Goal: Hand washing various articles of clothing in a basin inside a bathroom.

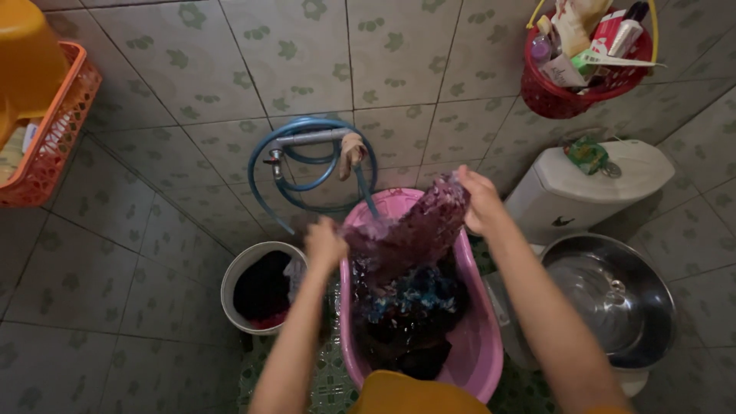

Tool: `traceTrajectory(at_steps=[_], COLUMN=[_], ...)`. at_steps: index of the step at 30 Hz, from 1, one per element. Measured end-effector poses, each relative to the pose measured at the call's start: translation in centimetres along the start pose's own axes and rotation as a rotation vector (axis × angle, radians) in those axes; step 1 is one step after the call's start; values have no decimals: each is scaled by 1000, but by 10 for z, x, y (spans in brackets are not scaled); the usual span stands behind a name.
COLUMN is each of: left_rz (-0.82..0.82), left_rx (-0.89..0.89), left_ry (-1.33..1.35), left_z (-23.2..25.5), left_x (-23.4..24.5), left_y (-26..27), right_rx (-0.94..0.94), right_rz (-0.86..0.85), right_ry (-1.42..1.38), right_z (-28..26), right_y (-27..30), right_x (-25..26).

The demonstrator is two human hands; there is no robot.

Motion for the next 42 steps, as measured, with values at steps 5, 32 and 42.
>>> traceTrajectory(at_steps=[5,32,42], left_rz=[-124,-110,-82], left_rx=[-308,213,521], left_ry=[647,648,892], left_z=[113,-11,-19], left_x=[-35,-132,-225], left_y=[47,29,19], right_rx=[49,-167,489], right_rz=[-147,357,373], right_ry=[-74,1249,1077], right_z=[7,104,104], right_y=[13,-38,-138], right_x=[-40,31,-77])
Point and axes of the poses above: each hand's wrist, its own y-axis away from the middle knuckle, its own x-axis out of the back of the hand, z = x × y, the point moved 4 cm from there along -y, towards the middle knuckle, and after that the axes turned 14 degrees about -x, right-handed, at the moved point
